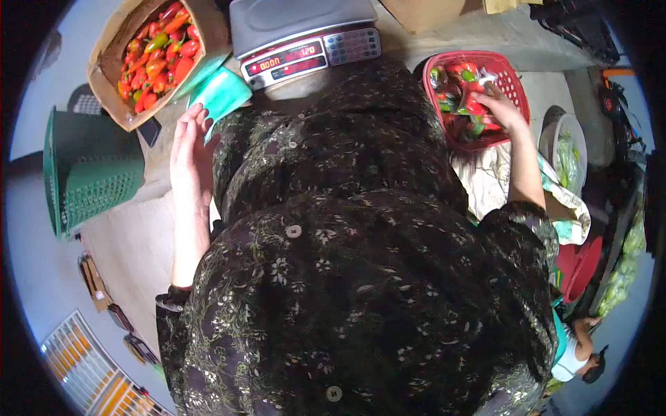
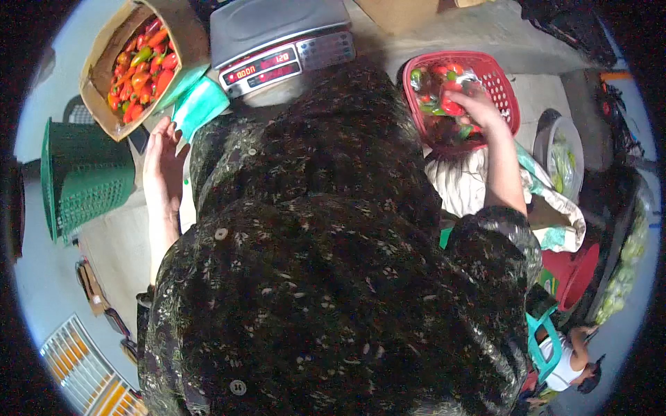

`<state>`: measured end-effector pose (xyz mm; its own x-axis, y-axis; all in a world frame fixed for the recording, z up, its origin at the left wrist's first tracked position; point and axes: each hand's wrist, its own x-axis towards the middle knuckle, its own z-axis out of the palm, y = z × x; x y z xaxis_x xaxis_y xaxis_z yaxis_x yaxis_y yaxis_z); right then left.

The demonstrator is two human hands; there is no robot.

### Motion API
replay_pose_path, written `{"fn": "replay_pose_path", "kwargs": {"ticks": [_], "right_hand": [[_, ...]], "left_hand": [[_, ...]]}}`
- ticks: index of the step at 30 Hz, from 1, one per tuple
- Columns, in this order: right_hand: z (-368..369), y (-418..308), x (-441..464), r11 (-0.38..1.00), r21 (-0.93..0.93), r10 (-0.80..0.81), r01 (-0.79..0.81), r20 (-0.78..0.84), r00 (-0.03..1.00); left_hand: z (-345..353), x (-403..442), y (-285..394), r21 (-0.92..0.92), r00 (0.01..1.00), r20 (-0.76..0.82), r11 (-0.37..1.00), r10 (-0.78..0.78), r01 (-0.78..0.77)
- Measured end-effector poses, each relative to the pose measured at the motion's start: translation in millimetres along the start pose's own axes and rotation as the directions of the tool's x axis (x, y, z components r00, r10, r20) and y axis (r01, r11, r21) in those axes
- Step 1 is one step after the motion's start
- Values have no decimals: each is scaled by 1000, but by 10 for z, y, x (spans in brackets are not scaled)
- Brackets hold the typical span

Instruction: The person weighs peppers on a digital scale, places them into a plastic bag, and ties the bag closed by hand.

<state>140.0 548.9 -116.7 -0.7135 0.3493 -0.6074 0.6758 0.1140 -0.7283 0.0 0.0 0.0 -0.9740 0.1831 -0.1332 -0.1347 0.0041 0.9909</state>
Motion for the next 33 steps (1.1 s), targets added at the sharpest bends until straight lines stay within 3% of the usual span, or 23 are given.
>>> {"fn": "replay_pose_path", "kwargs": {"ticks": [2, 3, 4, 6, 7, 9, 10, 13, 17, 20, 23, 24, 27, 29, 30, 33], "right_hand": [[15, -484, -521, 950, 42, -296, 309, -185, 937], [-514, -805, -668, 888, -284, -447, 362, -346, 825], [-482, -1250, -1007, 776, -226, -628, 588, -360, 690], [74, -1798, -1564, 415, -166, -896, 894, -247, 370], [537, -1936, -1777, 229, -114, -969, 967, -122, 216], [1468, -2019, -1965, 37, 31, -994, 999, 99, 34], [1872, -1971, -1995, 5, 80, -987, 997, 162, -8], [2378, -1825, -1990, 0, 142, -972, 990, 234, -33], [2421, -1813, -1970, 5, 157, -969, 988, 246, -34], [2448, -1815, -1998, 4, 158, -965, 988, 261, -38], [2458, -1801, -1980, 5, 163, -962, 987, 271, -40], [2438, -1794, -1968, 9, 168, -961, 986, 273, -38], [2428, -1812, -1935, 16, 159, -963, 987, 270, -28], [2440, -1805, -1937, 25, 168, -963, 986, 270, -21], [2461, -1788, -1933, 22, 170, -963, 985, 268, -25], [2475, -1786, -1909, 29, 174, -963, 984, 268, -18]], "left_hand": [[49, -37, 3, -43, 999, -36, 999, -31, 30], [184, -15, -241, -136, 995, -52, 988, -87, 79], [208, 2, -174, -116, 995, -62, 991, -78, 71], [195, 10, -58, -53, 997, -62, 998, -38, 35], [197, 13, -74, -42, 999, -39, 999, -9, 7], [172, 9, -59, 65, 998, 1, 996, 58, -58], [200, -20, -31, 25, 999, 2, 999, 45, -45], [279, -82, -83, -55, 1000, 28, 998, 14, -13], [253, -106, -286, -15, 994, 44, 995, 96, -95], [216, -138, -379, -28, 999, 30, 999, 25, -24], [35, 34, -714, 300, 992, -21, 947, 128, -115], [12, 30, -666, 472, 986, -62, 875, 152, -106], [-462, 427, -1335, 793, 964, 178, 550, 199, -260], [-645, 570, -1657, 901, 985, 136, 402, 102, -166], [-654, 628, -1702, 957, 979, 98, 254, 178, -142], [-646, 843, -1726, 957, 928, 172, 168, 330, -237]]}}
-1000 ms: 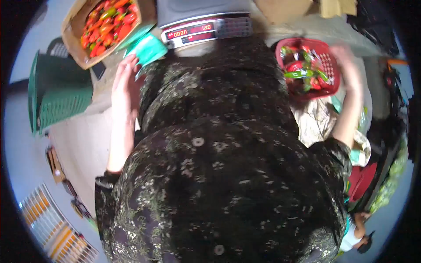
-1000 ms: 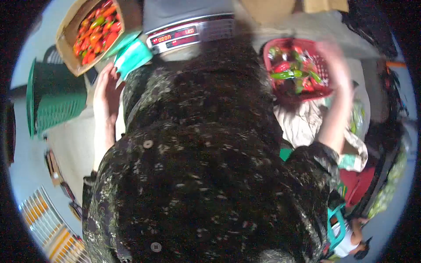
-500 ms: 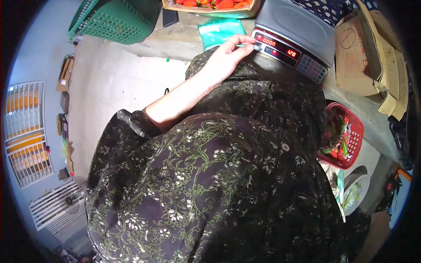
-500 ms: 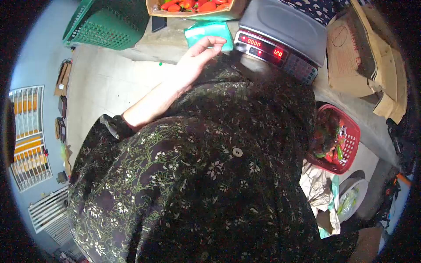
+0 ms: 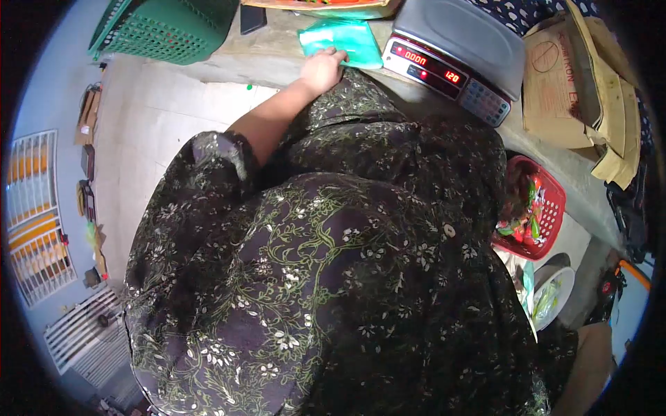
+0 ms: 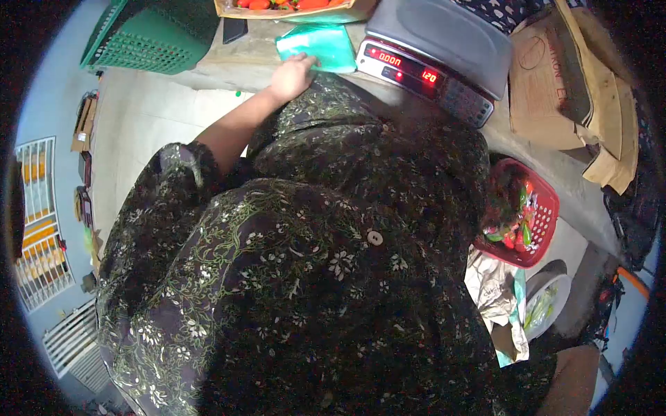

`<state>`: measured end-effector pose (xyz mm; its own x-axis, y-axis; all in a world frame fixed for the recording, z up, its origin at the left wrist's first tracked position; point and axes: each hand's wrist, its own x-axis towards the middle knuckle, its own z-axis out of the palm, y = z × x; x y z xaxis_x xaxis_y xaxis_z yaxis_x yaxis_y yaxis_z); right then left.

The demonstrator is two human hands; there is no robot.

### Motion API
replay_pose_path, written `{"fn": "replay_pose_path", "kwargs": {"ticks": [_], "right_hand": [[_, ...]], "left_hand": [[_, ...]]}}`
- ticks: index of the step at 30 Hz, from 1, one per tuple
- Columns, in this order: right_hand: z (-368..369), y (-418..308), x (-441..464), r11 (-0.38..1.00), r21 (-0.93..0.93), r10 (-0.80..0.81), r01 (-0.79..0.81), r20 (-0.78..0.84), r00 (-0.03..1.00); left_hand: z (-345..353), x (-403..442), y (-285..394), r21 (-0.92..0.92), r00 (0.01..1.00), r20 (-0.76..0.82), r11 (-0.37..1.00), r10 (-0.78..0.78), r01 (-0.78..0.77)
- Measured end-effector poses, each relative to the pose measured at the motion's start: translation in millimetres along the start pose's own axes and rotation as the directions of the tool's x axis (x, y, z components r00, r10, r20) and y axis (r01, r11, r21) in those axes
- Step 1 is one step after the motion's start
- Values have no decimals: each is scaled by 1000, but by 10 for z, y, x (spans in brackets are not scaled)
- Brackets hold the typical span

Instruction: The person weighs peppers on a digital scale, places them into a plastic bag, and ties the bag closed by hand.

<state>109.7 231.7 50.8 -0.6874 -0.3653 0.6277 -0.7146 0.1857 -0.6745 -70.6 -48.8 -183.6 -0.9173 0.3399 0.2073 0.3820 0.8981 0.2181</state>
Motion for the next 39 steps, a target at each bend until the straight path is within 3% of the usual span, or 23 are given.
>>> {"fn": "replay_pose_path", "kwargs": {"ticks": [5, 8, 11, 14, 19, 21, 26, 27, 30, 39], "right_hand": [[13, 35, 13, 1000, 15, 11, -11, -4, 1000], [15, 45, 22, 1000, 14, 10, -10, -1, 1000], [43, 34, 41, 1000, 19, -1, 1, -6, 1000], [57, 32, 42, 1000, 18, -14, 15, -12, 1000], [106, 27, 47, 999, 19, -36, 37, -27, 999], [104, 32, 41, 999, 24, -38, 39, -29, 999], [117, 64, 56, 998, 33, -59, 60, -48, 997], [126, 71, 60, 997, 38, -66, 68, -53, 996], [97, 99, 76, 995, 48, -80, 83, -59, 995], [111, 15, 70, 989, 43, -139, 144, -104, 985]], "left_hand": [[105, 219, 125, -64, 993, 119, 998, 18, -11], [329, 217, 53, 33, 999, 27, 999, 40, -41], [228, 172, 144, 289, 995, 71, 956, -67, 43], [112, 206, 209, 389, 975, 198, 921, -100, 15], [131, 270, 257, 398, 987, 156, 917, -28, -37], [130, 288, 230, 396, 981, 169, 918, -92, 18], [170, 167, 171, 106, 974, 59, 972, -219, 212], [197, 148, 120, -7, 979, -19, 979, -204, 204], [232, 100, 57, -105, 962, -81, 962, -260, 251], [174, 69, 53, -102, 967, -60, 965, -248, 241]]}}
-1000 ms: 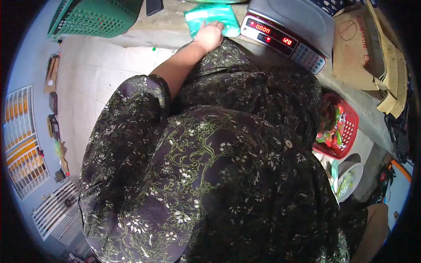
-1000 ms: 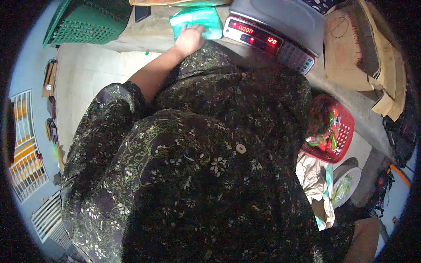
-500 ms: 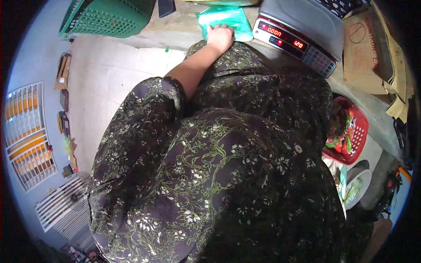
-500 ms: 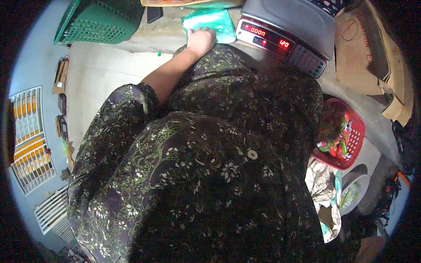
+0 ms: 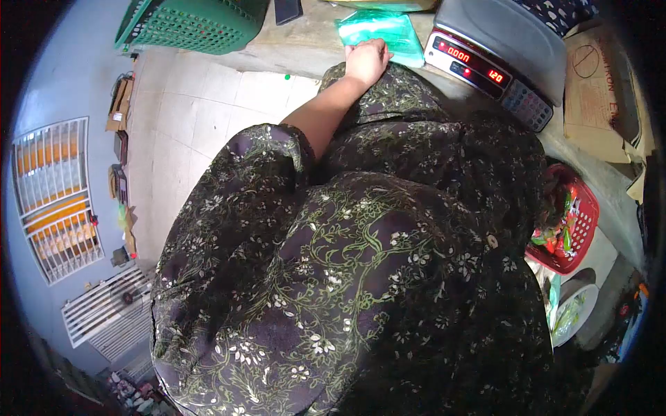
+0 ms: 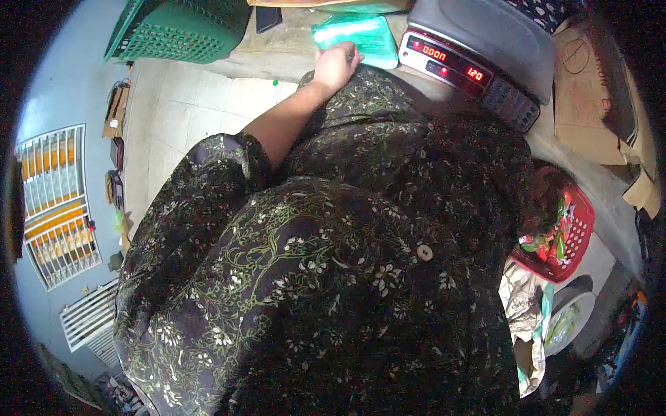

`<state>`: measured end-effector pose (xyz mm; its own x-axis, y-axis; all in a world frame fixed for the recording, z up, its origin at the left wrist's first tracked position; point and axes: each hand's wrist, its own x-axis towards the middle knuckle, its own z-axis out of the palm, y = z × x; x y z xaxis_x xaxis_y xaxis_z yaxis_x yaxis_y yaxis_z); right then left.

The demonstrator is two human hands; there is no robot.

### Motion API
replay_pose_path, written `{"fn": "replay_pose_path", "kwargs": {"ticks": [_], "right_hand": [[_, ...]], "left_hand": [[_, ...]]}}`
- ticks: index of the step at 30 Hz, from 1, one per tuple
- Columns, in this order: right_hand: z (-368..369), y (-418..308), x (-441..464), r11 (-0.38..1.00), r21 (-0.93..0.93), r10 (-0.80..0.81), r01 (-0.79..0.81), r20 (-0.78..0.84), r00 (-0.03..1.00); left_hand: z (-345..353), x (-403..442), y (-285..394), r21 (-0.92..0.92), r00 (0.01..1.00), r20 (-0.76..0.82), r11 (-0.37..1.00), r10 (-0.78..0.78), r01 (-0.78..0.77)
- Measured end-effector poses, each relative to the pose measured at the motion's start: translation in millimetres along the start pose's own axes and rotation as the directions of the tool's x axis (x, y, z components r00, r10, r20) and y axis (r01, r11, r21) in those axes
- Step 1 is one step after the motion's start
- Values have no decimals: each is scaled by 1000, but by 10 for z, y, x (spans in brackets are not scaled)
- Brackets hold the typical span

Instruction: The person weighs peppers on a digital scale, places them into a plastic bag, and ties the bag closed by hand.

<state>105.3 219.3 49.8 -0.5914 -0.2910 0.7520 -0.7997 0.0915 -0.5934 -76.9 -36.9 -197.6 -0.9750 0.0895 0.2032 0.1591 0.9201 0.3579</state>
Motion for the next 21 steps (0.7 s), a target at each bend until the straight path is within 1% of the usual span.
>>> {"fn": "replay_pose_path", "kwargs": {"ticks": [3, 4, 7, 9, 10, 11, 13, 16, 19, 20, 21], "right_hand": [[-122, -50, 37, 999, -9, -46, 46, -35, 998], [-209, -38, 59, 998, -20, -65, 64, -54, 996], [-559, -216, 172, 987, -61, -155, 148, -141, 978], [-775, -354, 252, 977, -104, -206, 189, -195, 959], [-875, -457, 306, 970, -133, -230, 205, -220, 948], [-1040, -831, 293, 950, -164, -299, 266, -235, 925], [-1177, -954, 361, 936, -204, -336, 287, -275, 901], [-1338, -1106, 462, 911, -266, -395, 315, -344, 852], [-1447, -1248, 539, 877, -331, -468, 348, -423, 776], [-1486, -1277, 573, 865, -349, -493, 360, -456, 741], [-1492, -1321, 617, 828, -384, -559, 409, -504, 658]], "left_hand": [[-65, 8, 13, -90, 999, -22, 995, -44, 41], [16, 38, -12, -95, 997, -63, 995, -43, 37], [-23, 120, -69, -309, 982, -144, 948, -125, 76], [-139, 219, -153, -422, 973, -190, 906, -132, 41], [-358, 256, -160, -479, 979, -138, 875, -151, 68], [-695, 192, 99, -383, 981, -174, 923, -90, 17], [-798, 152, 145, -306, 998, 13, 950, -55, 56], [-963, 49, 260, -192, 997, -52, 979, 65, -74], [-1109, -76, 367, -108, 963, -132, 962, 236, -251], [-1167, -111, 405, -119, 966, -122, 962, 229, -244], [-1190, -155, 365, -151, 969, -123, 961, 212, -230]]}}
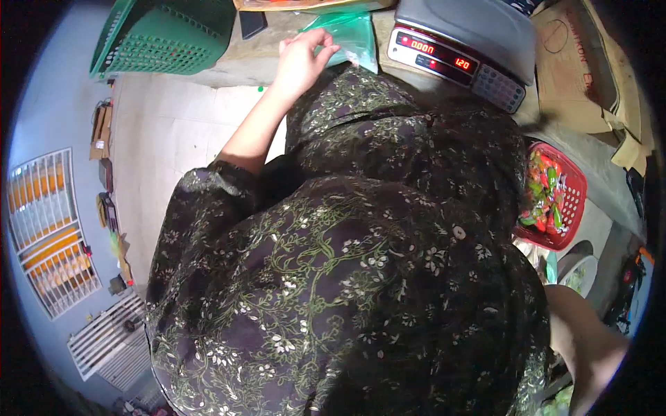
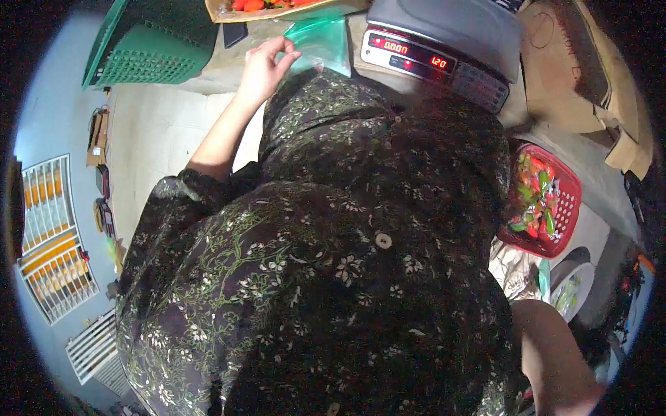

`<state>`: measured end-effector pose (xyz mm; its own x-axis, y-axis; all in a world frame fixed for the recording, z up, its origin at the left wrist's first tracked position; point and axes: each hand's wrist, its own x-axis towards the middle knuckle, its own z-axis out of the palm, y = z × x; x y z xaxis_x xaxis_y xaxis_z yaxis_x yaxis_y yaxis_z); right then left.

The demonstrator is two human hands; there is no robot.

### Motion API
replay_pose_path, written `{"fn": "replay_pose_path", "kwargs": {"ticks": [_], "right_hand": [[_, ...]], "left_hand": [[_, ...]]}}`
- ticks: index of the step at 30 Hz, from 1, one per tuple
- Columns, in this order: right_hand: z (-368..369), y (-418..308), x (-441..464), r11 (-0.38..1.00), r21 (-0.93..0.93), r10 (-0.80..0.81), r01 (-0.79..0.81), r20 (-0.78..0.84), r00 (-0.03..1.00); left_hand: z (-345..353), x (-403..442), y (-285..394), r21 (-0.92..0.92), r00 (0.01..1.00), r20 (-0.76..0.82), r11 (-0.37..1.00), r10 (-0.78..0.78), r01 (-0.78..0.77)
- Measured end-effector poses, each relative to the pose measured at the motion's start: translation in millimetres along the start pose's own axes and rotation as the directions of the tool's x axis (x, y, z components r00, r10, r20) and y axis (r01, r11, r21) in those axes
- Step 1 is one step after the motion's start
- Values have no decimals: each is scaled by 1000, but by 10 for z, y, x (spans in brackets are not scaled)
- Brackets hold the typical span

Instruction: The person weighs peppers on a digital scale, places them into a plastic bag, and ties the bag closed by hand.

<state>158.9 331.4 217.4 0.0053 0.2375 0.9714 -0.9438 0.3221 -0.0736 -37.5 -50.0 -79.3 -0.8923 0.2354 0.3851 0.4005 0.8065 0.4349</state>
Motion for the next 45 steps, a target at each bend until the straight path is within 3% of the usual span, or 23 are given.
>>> {"fn": "replay_pose_path", "kwargs": {"ticks": [1, 3, 6, 9, 12, 14, 16, 18, 20, 21, 23, 25, 27, 28, 30, 33, 34, 36, 38, 39, 42, 43, 45], "right_hand": [[-72, 81, -143, 983, -70, 181, -172, 158, 971], [-29, 123, -266, 957, -89, 290, -278, 195, 937], [129, 176, -480, 907, -60, 421, -417, 118, 899], [297, 181, -624, 816, -1, 578, -578, -12, 816], [284, 299, -669, 677, 116, 736, -727, -143, 662], [-243, 662, -678, 704, 177, 616, -688, 330, 715], [-328, 851, -782, 757, 34, 510, -653, 594, 622], [-296, 908, -1157, 788, -324, 585, -524, 659, 473], [-22, 978, -1603, 714, -488, 673, -502, 675, 301], [268, 1011, -1862, 648, -493, 702, -581, 682, 203], [490, 1153, -2376, 750, -486, 582, -448, 807, 100], [793, 1304, -2842, 793, -446, 549, -415, 819, 168], [1063, 1439, -3124, 691, -506, 607, -516, 794, 33], [1169, 1572, -3383, 795, -435, 540, -423, 825, 166], [1346, 1695, -3680, 807, -489, 553, -331, 823, 131], [1306, 1684, -3894, 779, -515, 523, -357, 848, -83], [1317, 1626, -3762, 721, -612, 531, -325, 790, -307], [1244, 1574, -3872, 689, -519, 581, -506, 813, -44], [1194, 1652, -3770, 802, -446, 517, -397, 852, 88], [1194, 1662, -3661, 817, -386, 489, -429, 857, 160], [1147, 1582, -3216, 776, -337, 444, -533, 892, 83], [1078, 1520, -3086, 719, -366, 486, -591, 872, 52], [874, 1372, -2842, 590, -418, 562, -691, 827, -21]], "left_hand": [[-22, -20, -4, -27, 1000, -7, 1000, -14, 14], [-65, -66, 28, -89, 998, -13, 994, -66, 65], [-36, -91, -88, -208, 972, 47, 950, -230, 234], [-87, -43, -172, -255, 967, -5, 935, -256, 247], [-85, -18, -148, -266, 974, -17, 940, -227, 215], [-112, -16, -114, -261, 981, -27, 949, -193, 179], [-6, -67, -210, -308, 978, 96, 928, -187, 208], [106, -128, -225, -330, 957, 230, 911, -177, 247], [159, -210, -87, -301, 966, 245, 940, -86, 160], [142, -230, -3, -242, 965, 261, 966, -26, 91], [167, -258, 65, -121, 960, 259, 989, 109, -80], [214, -268, 109, -135, 938, 337, 990, 80, -36], [270, -295, 157, -133, 916, 399, 991, 26, 30], [274, -301, 212, -161, 918, 393, 987, 45, 20], [408, -341, 173, -213, 907, 410, 977, 97, -8], [550, -385, 240, -228, 891, 435, 973, 132, -33], [593, -393, 259, -245, 897, 428, 970, 112, -4], [716, -393, 207, -228, 910, 378, 970, 169, -85], [834, -388, 149, -91, 914, 378, 988, 149, -123], [882, -367, 101, 41, 915, 382, 987, 128, -155], [840, -90, 70, 142, 857, 515, 985, 11, -98], [907, -98, -112, 302, 750, 607, 796, 264, -524], [1042, -124, -189, 320, 832, 485, 831, 270, -456]]}}
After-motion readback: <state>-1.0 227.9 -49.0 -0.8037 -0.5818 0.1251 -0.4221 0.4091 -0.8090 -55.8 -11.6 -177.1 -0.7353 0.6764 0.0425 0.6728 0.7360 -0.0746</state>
